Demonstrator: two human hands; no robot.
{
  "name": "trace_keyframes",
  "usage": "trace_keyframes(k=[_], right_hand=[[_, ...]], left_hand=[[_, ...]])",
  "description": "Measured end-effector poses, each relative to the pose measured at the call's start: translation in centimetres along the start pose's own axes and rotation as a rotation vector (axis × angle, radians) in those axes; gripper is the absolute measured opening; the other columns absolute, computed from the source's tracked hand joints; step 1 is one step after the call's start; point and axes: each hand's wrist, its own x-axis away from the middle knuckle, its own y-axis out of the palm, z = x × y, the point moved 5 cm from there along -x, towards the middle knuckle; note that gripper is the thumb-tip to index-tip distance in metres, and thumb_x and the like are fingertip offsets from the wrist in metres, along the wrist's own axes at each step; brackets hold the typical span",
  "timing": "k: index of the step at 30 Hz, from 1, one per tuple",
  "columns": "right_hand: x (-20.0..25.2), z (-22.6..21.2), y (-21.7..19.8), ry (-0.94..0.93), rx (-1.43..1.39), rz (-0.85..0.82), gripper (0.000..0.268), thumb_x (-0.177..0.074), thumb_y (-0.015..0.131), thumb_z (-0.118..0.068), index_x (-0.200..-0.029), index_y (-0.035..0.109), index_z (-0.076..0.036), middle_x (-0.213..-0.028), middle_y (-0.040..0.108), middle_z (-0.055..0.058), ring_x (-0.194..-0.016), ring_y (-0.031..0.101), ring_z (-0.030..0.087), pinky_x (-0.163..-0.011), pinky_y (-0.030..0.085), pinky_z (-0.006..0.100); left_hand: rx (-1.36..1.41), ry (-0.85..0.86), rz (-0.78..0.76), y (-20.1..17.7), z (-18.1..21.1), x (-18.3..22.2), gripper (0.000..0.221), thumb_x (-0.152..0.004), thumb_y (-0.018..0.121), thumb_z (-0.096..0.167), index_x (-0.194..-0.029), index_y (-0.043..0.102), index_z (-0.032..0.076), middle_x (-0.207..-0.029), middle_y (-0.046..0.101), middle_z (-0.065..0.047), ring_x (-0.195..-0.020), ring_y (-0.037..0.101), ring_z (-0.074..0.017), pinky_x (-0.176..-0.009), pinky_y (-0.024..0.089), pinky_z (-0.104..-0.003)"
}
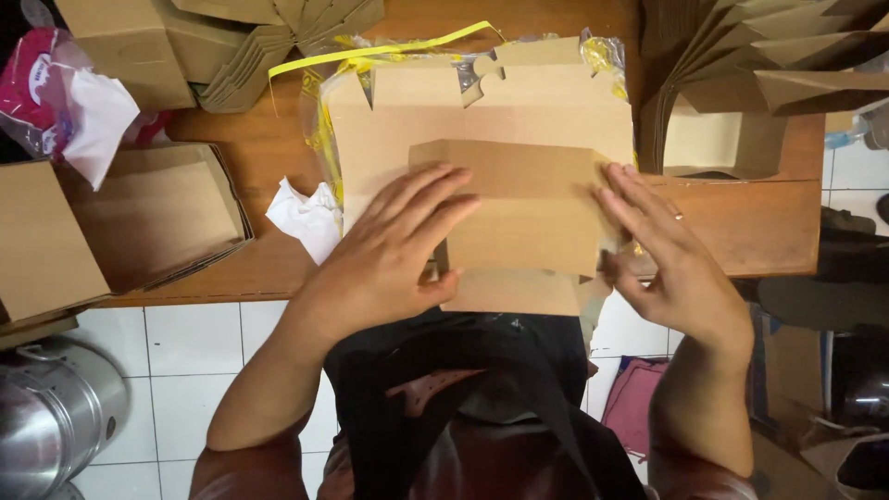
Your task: Folding and assembling cardboard boxes from flat templates
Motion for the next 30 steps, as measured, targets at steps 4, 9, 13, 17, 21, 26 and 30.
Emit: trace_keyframes(k=[4,9,13,17,21,26,30], right_hand=[[-0.9,0.3,0.4,0.041,0.023,-0.019,0.076,-0.085,0.059,0.006,-0.153,0.028,-0.008,-0.161,0.025,0.019,-0.152,0.023,0.038,-0.126,0.02,0.049],[-2.9,-0.2,0.0,-0.027,0.048,0.111,0.027,-0.094,0.058,0.009,-0.12,0.06,0.0,-0.137,0.059,0.017,-0.134,0.053,0.032,-0.116,0.037,0.046],[-2.8,2.1,0.5,0.074,0.022,0.079,0.037,-0.087,0.064,0.004,-0.122,0.059,-0.007,-0.138,0.06,0.01,-0.131,0.055,0.027,-0.109,0.031,0.041],[-3.7,2.0,0.0,0.03,-0.027,0.165,0.019,-0.096,0.059,0.011,-0.111,0.063,-0.001,-0.119,0.068,0.012,-0.116,0.062,0.026,-0.105,0.036,0.038],[-2.8,6.1,0.5,0.195,0.203,0.237,0.017,-0.107,0.06,-0.012,-0.102,0.068,0.002,-0.092,0.06,0.02,-0.083,0.057,0.035,-0.075,0.044,0.045],[-4.9,6.2,-0.5,0.36,0.127,0.263,0.031,-0.109,0.058,-0.024,-0.093,0.055,0.002,-0.091,0.062,0.018,-0.082,0.056,0.031,-0.07,0.04,0.041],[-5.4,7.0,-0.2,0.401,0.066,0.29,0.029,-0.108,0.059,-0.02,-0.086,0.054,-0.002,-0.088,0.054,0.012,-0.082,0.053,0.026,-0.068,0.039,0.037]], left_hand=[[-0.097,-0.033,0.023,-0.4,0.6,-0.4,0.061,-0.081,0.061,0.025,-0.137,0.051,0.002,-0.143,0.052,-0.014,-0.135,0.043,-0.0293,-0.115,0.03,-0.048],[-0.1,0.06,0.158,-1.6,0.9,-0.6,0.049,-0.079,0.066,0.023,-0.123,0.063,0.001,-0.127,0.065,-0.013,-0.122,0.058,-0.029,-0.116,0.032,-0.05],[-0.103,0.107,0.081,-2.1,0.2,-1.0,0.052,-0.086,0.069,0.033,-0.126,0.06,0.002,-0.131,0.061,-0.013,-0.129,0.052,-0.0288,-0.118,0.028,-0.049],[0.0,0.048,-0.121,-1.4,-2.2,-1.4,0.077,-0.079,0.075,0.037,-0.142,0.043,0.005,-0.147,0.046,-0.016,-0.137,0.043,-0.0318,-0.116,0.03,-0.051],[0.049,-0.196,-0.113,-1.4,-4.5,-3.3,0.037,-0.096,0.052,0.016,-0.133,0.054,0.011,-0.125,0.066,-0.01,-0.112,0.061,-0.0311,-0.096,0.043,-0.055],[0.11,-0.427,0.111,-2.1,-6.3,-5.4,0.026,-0.093,0.06,0.024,-0.117,0.061,0.013,-0.079,0.064,-0.005,-0.073,0.058,-0.0288,-0.071,0.043,-0.04],[0.276,-0.591,0.105,-1.0,-7.8,-6.3,0.039,-0.081,0.077,0.023,-0.114,0.061,0.011,-0.109,0.073,-0.004,-0.099,0.068,-0.0208,-0.082,0.051,-0.033]])
